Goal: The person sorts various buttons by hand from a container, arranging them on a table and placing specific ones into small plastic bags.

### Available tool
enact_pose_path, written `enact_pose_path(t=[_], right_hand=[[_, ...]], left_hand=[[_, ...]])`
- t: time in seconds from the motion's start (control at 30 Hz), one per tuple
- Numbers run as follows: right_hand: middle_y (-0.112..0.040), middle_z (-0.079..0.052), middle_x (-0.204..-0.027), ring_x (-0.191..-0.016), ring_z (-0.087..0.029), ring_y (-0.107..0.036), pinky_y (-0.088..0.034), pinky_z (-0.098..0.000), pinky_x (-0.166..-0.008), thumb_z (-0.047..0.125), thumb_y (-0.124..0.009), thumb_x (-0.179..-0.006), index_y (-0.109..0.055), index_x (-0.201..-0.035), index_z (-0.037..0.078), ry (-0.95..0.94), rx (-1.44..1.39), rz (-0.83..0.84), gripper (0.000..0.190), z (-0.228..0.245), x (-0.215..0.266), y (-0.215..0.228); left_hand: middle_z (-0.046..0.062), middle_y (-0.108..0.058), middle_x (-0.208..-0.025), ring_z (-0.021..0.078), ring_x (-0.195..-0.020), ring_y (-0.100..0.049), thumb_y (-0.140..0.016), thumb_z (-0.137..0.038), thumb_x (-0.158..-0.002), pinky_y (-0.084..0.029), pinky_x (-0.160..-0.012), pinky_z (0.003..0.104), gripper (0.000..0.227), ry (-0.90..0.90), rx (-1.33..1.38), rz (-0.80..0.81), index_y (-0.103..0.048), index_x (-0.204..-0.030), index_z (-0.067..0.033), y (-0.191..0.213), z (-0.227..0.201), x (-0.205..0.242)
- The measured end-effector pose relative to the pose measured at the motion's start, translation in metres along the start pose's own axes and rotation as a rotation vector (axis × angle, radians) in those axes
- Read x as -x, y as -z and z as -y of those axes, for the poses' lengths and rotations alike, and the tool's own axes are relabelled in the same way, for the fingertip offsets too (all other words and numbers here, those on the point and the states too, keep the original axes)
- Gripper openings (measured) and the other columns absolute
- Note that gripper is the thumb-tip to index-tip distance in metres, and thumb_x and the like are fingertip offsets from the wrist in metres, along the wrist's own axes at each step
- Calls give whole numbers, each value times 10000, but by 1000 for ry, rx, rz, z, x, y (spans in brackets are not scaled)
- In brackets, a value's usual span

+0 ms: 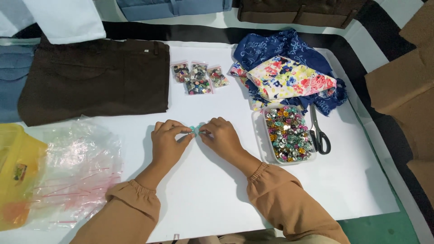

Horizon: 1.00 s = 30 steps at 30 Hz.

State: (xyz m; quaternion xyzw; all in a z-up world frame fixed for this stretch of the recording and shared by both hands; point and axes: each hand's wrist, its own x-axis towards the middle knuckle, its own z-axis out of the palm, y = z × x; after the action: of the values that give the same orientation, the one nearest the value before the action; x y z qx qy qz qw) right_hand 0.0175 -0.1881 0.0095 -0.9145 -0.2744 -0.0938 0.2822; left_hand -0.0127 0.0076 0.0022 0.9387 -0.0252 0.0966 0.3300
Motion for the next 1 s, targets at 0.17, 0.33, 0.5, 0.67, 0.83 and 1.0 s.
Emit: enact_pose_path(t=[0.17,0.33,0.5,0.67,0.83,1.0], right_hand=[[-714,-65,-841,-851,-187,-689,-529,-282,-752,108,-774,-851,-763,-994,98,-24,20,-19,143,2,1,3],[-714,-57,-828,-841,-174,-695,-527,-271,-749,99,-780,-847,-762,-976,102,-47,16,-30,131,-1,3,2],[-721,-57,-838,-850,-180,-703,-529,-278,-750,98,-777,-850,-762,-974,110,-58,1,-51,126,3,4,18],[-706,-51,-792,-729,-226,-674,-541,-332,-694,66,-811,-786,-776,-939,162,-62,-44,-217,184,-10,11,60],[-724,-38,-802,-718,-241,-679,-555,-343,-701,83,-797,-811,-790,-967,203,-190,-9,-296,197,-47,31,121],[-723,-136,-829,-757,-316,-670,-534,-394,-722,49,-773,-837,-814,-966,143,-386,-13,-200,164,-82,60,171]], left_hand=[[-52,-619,-979,179,-1038,-536,-821,-281,-858,-402,-906,425,126,50,-45,-6,-774,-952,-211,12,-11,4],[-57,-609,-971,174,-1040,-530,-816,-271,-855,-397,-939,448,98,80,-73,10,-771,-923,-217,10,-10,6],[-31,-581,-1042,209,-1034,-517,-839,-225,-821,-389,-946,489,170,-43,-40,-108,-744,-960,-202,14,-27,9],[-63,-563,-1033,194,-933,-534,-830,-217,-763,-405,-842,451,239,-334,-22,-258,-722,-975,-246,-16,-41,8],[-73,-613,-985,192,-909,-555,-835,-215,-734,-426,-826,440,238,-472,61,-256,-738,-946,-258,-46,-86,-2],[5,-654,-981,239,-976,-554,-781,-223,-805,-410,-891,468,189,-476,121,-34,-770,-991,-191,-83,-136,-20]])
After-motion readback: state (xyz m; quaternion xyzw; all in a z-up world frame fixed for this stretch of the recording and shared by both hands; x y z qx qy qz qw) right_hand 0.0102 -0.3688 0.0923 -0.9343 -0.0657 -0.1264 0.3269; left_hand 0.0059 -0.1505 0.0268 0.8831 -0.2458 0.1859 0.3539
